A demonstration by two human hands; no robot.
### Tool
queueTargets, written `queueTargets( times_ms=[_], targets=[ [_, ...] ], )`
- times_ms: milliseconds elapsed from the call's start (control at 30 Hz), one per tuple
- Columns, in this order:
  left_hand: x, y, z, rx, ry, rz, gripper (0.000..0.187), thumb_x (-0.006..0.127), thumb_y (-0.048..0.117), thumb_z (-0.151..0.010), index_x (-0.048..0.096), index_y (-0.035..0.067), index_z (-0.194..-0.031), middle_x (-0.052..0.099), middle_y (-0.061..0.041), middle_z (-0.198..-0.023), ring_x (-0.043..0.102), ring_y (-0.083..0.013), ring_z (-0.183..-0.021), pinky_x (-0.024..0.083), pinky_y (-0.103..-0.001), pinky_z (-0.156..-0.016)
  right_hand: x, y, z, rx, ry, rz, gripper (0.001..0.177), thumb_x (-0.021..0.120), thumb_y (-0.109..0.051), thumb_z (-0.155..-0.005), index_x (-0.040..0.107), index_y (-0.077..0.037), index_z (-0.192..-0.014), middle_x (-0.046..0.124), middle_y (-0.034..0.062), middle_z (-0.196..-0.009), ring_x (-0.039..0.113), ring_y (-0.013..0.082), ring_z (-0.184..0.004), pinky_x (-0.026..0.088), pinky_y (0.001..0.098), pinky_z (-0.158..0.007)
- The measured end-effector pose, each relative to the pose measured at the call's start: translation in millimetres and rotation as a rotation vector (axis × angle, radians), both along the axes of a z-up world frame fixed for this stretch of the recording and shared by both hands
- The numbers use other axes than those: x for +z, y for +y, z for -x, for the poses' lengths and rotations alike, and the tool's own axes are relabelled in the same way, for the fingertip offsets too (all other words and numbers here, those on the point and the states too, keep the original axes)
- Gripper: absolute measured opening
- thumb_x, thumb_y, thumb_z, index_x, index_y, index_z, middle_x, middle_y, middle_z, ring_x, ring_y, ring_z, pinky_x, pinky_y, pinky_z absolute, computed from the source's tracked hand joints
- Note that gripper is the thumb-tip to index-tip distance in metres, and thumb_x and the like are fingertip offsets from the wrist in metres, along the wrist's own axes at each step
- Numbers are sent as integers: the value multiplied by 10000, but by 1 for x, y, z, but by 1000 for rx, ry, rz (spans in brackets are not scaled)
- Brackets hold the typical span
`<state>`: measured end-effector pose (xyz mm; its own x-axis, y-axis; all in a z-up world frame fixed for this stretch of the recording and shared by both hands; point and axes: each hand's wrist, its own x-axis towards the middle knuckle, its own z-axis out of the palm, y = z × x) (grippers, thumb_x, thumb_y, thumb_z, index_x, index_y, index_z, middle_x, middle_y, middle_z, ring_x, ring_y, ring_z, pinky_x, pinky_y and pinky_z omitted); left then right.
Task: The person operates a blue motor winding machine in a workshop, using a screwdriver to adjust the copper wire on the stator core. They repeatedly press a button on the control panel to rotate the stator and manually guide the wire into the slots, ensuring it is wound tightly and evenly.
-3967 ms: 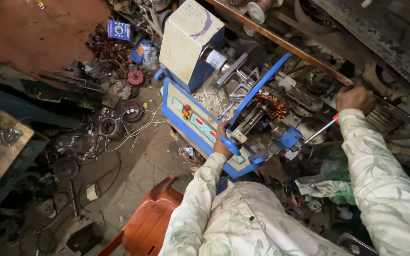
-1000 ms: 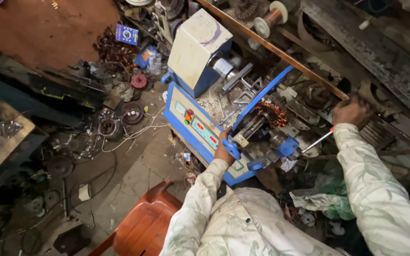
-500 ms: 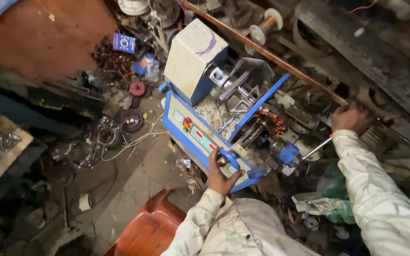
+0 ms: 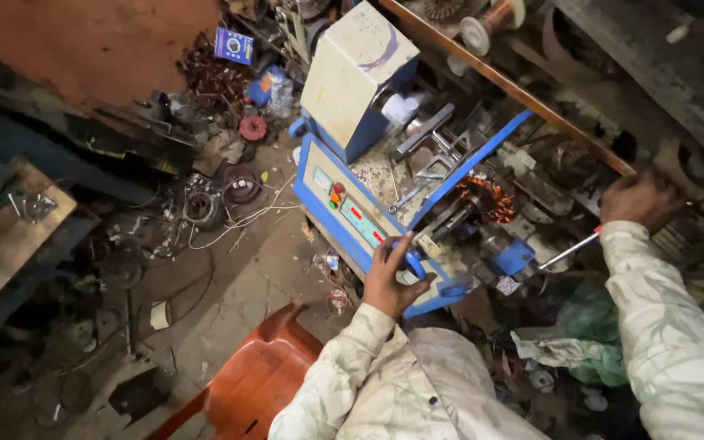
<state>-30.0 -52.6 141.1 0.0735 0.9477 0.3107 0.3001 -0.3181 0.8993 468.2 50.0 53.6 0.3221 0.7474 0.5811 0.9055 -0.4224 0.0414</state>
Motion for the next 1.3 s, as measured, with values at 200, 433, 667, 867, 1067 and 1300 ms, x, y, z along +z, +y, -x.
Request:
queueTargets(
  times_ms=[200,433,667,867,1067,1300],
  targets=[
    [-9,-3,-7,11,-322,549,871,888,233,-750,475,96,-1505,737,-115,-941,721,-168,-708,595,-298,-634,-4,-9,1,-21,193,3,168,590,-119,-937,668,14,-1003,664,307,-1066,593,509,-1055,424,623,-925],
    [-20,-1,-8,-28,-468,691,825,861,273,-809,461,61,-1500,749,-104,-942,745,-142,-767,609,-296,-667,-5,-9,0,12,103,-13,185,593,-110,-913,707,4,-1005,689,272,-1079,609,464,-1109,370,626,-1075],
    [-9,-10,-6,97,125,17,986,985,275,-636,491,114,-1474,617,-195,-1340,647,-352,-1175,567,-419,-951,-6,-10,-1,62,15,-46,165,590,-96,-868,675,-5,-977,702,223,-1092,620,418,-1113,379,600,-1126],
    [-6,-10,-8,44,27,137,951,968,267,-681,476,130,-1483,579,-158,-1379,646,-311,-1196,602,-378,-925,-1,-8,0,38,84,-21,138,594,-114,-861,660,-14,-929,700,233,-1018,620,439,-1056,414,590,-1075],
    [-9,-13,-9,13,-66,213,920,955,252,-709,480,129,-1487,562,-128,-1383,654,-250,-1155,632,-347,-873,4,-13,3,83,57,-64,154,609,-134,-891,687,-61,-1002,709,217,-1085,612,439,-1124,397,623,-1038],
    [-3,3,-10,3,-136,239,893,950,203,-686,494,117,-1449,551,-115,-1347,650,-231,-1118,626,-352,-857,14,1,8,102,227,-78,206,628,-216,-907,649,-31,-995,682,241,-1091,586,479,-1099,397,617,-1029]
  ],
)
